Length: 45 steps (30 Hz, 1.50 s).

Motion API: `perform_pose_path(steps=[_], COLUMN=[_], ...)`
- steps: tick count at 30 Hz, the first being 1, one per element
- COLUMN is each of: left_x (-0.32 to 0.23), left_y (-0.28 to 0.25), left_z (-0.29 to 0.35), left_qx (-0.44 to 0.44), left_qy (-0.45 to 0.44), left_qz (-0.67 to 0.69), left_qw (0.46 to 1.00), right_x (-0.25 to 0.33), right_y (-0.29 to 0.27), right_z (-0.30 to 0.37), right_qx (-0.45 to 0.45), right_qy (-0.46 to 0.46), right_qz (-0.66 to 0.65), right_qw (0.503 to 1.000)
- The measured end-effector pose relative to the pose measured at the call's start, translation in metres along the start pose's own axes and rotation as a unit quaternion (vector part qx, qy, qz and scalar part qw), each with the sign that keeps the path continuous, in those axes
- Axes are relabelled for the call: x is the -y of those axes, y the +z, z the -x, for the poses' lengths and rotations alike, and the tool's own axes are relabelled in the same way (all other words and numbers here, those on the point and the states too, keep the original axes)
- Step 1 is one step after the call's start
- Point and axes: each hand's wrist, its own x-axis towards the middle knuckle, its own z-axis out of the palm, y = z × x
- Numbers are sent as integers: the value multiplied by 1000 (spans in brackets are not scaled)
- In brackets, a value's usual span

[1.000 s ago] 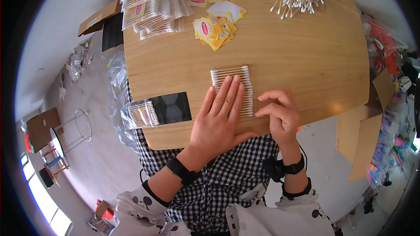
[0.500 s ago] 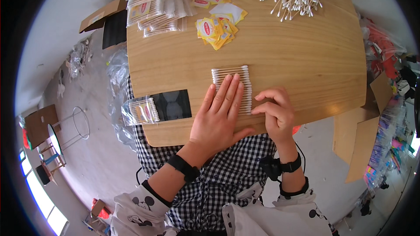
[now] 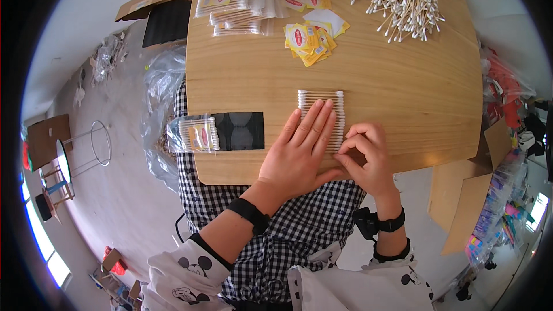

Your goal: Organizing and packing cotton swabs into small plastic bags.

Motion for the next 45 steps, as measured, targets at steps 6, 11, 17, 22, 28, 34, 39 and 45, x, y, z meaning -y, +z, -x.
perform_pose_path(steps=[6,11,17,22,28,34,39,45], left_x=[1,1,2,-1,0,0,1,0], left_y=[5,1,1,4,0,1,2,2], left_z=[0,0,1,-3,0,0,0,0], left_qx=[3,9,12,10,20,22,20,17], left_qy=[-3,-3,-4,1,-4,-3,-1,-4], left_qz=[-1,-10,-17,-21,-26,-23,-24,-23], left_qw=[1000,1000,1000,1000,999,999,1000,1000], right_x=[15,28,48,-3,-6,-10,-6,-4], right_y=[-13,-56,-41,4,12,10,10,11], right_z=[21,67,35,5,0,-1,3,0], right_qx=[-36,91,-1,-157,-152,-131,-135,-145], right_qy=[37,118,152,72,-11,-37,-9,4], right_qz=[8,-2,65,-61,-7,19,-19,-26], right_qw=[999,989,986,983,988,991,991,989])
